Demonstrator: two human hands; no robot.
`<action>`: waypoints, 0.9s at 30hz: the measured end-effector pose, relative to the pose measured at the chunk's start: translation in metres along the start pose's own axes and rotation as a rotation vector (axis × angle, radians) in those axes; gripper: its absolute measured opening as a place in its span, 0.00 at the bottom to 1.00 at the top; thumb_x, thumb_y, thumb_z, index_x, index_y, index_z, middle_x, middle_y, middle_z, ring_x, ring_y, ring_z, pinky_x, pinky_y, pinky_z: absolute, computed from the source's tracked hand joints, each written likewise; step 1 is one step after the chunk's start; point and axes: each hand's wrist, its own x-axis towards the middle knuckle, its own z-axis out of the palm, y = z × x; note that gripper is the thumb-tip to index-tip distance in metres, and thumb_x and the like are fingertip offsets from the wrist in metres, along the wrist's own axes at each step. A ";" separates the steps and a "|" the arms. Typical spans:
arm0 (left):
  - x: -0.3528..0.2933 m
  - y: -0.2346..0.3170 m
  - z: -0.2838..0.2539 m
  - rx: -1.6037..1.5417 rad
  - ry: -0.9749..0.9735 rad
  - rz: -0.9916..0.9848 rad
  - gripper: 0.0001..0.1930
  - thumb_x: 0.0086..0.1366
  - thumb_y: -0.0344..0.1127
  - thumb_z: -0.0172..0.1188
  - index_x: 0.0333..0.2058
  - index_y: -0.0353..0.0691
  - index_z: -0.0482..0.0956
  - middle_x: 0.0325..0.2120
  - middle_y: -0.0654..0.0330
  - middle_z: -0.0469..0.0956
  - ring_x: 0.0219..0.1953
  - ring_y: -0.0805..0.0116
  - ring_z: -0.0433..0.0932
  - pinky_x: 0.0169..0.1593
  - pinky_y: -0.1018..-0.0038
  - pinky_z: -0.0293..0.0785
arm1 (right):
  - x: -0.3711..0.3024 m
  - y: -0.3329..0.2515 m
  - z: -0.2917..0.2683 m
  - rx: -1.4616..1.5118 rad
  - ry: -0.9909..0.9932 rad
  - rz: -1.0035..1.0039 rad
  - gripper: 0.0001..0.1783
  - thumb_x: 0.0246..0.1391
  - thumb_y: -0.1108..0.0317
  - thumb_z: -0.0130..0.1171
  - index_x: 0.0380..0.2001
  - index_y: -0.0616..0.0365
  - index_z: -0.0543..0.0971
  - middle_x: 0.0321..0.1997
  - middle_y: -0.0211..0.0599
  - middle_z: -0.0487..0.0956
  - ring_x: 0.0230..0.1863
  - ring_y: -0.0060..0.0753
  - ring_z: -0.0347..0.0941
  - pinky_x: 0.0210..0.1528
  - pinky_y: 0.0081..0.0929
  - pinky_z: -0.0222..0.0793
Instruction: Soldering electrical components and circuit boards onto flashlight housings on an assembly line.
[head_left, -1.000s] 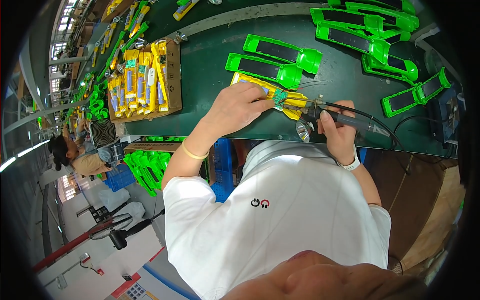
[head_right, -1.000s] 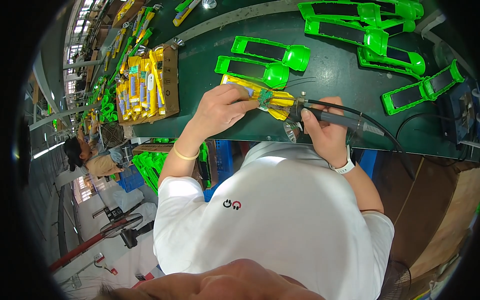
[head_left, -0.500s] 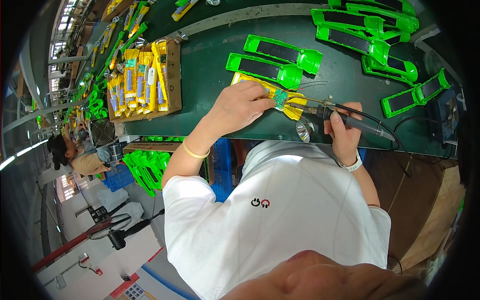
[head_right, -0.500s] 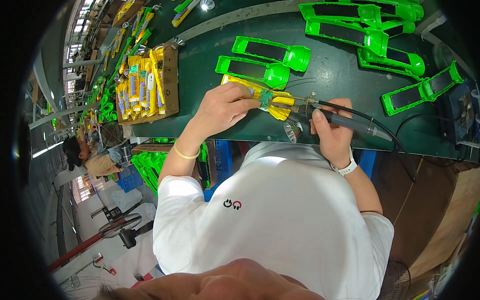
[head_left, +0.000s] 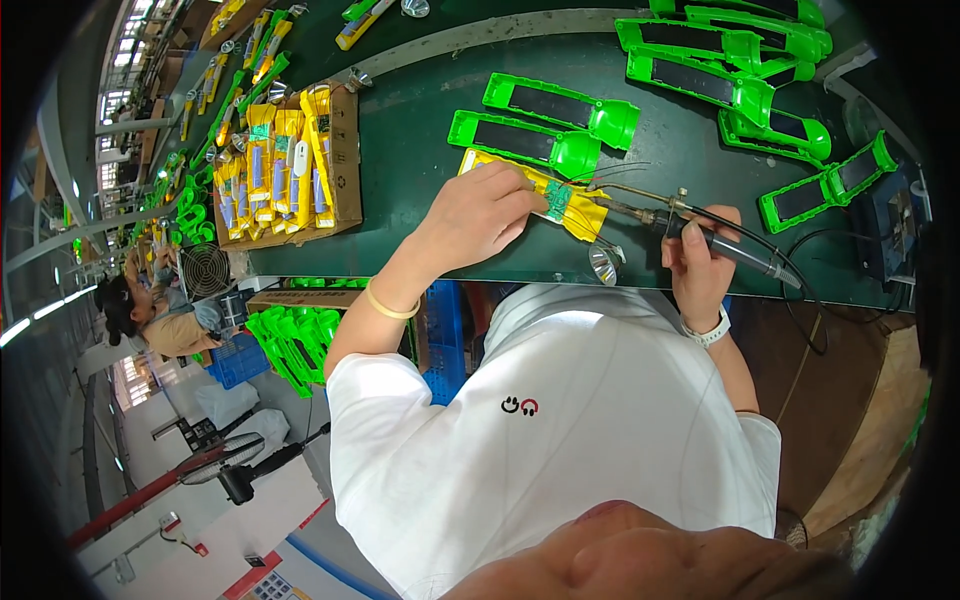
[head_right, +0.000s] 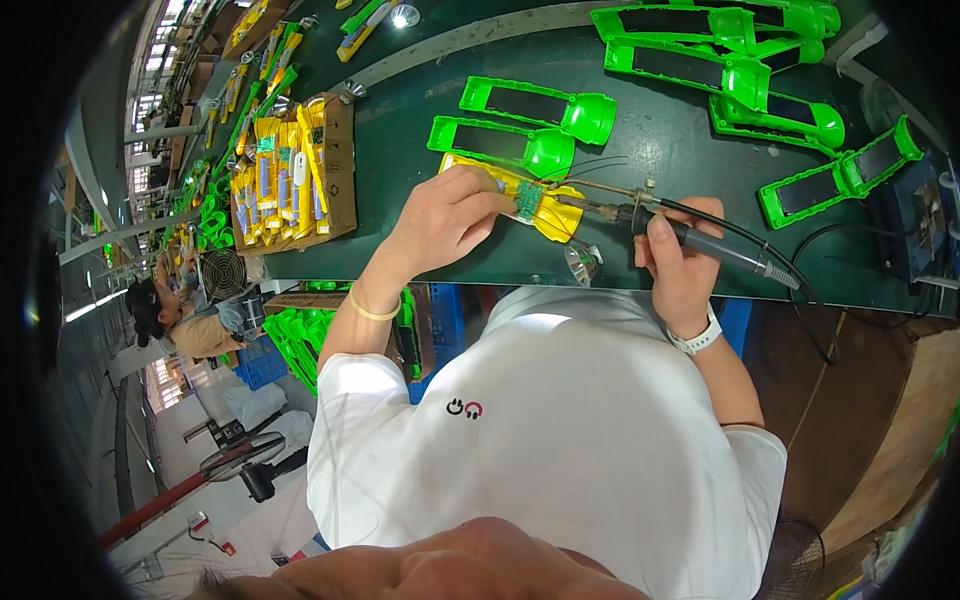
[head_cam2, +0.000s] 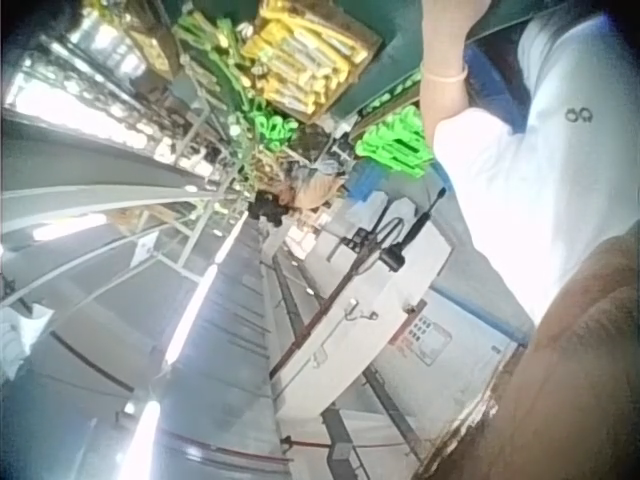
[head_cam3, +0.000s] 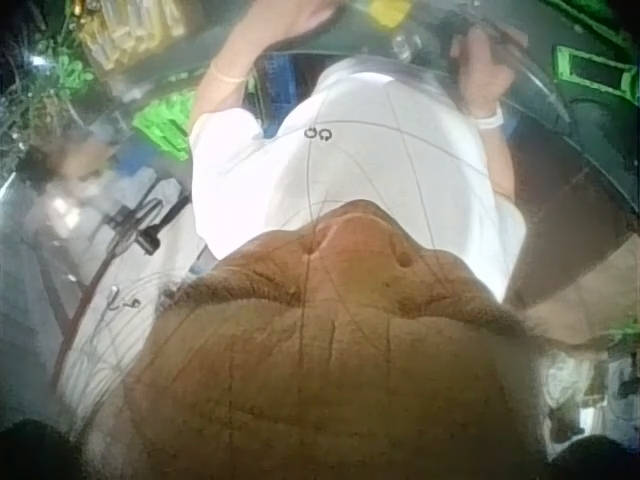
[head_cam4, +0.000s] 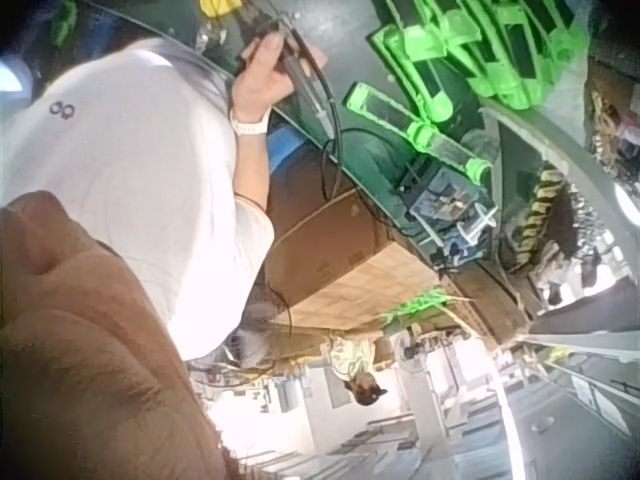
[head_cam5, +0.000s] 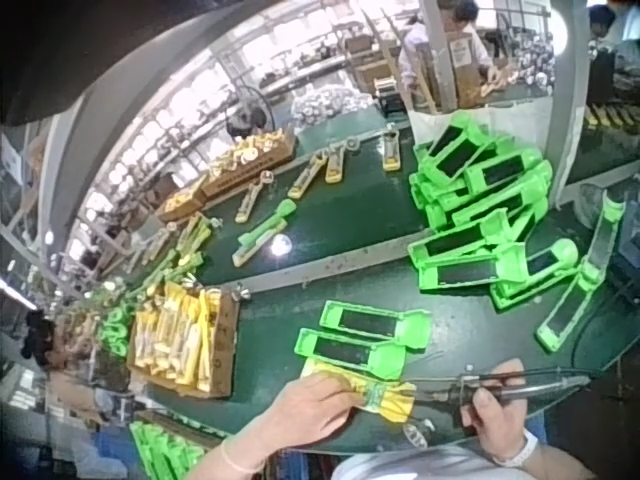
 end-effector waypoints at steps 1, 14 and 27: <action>0.000 0.001 0.000 -0.013 -0.010 -0.033 0.09 0.44 0.28 0.61 0.28 0.45 0.75 0.26 0.63 0.71 0.34 0.64 0.72 0.34 0.72 0.70 | 0.001 0.000 -0.002 0.012 0.001 0.003 0.13 0.55 0.66 0.52 0.37 0.56 0.61 0.24 0.30 0.66 0.17 0.18 0.64 0.15 0.14 0.56; 0.053 -0.001 0.028 -0.361 0.119 -0.258 0.08 0.46 0.35 0.63 0.21 0.38 0.74 0.26 0.56 0.71 0.35 0.58 0.69 0.39 0.67 0.66 | 0.032 -0.019 -0.016 0.144 0.182 -0.169 0.09 0.56 0.67 0.50 0.36 0.57 0.63 0.24 0.33 0.67 0.14 0.23 0.62 0.14 0.16 0.55; 0.015 -0.017 0.022 -0.068 0.352 -0.197 0.09 0.47 0.26 0.63 0.30 0.44 0.80 0.21 0.63 0.70 0.24 0.65 0.67 0.31 0.72 0.65 | 0.050 -0.019 0.003 0.040 0.121 -0.081 0.09 0.56 0.66 0.50 0.36 0.56 0.63 0.20 0.34 0.68 0.15 0.21 0.63 0.15 0.14 0.55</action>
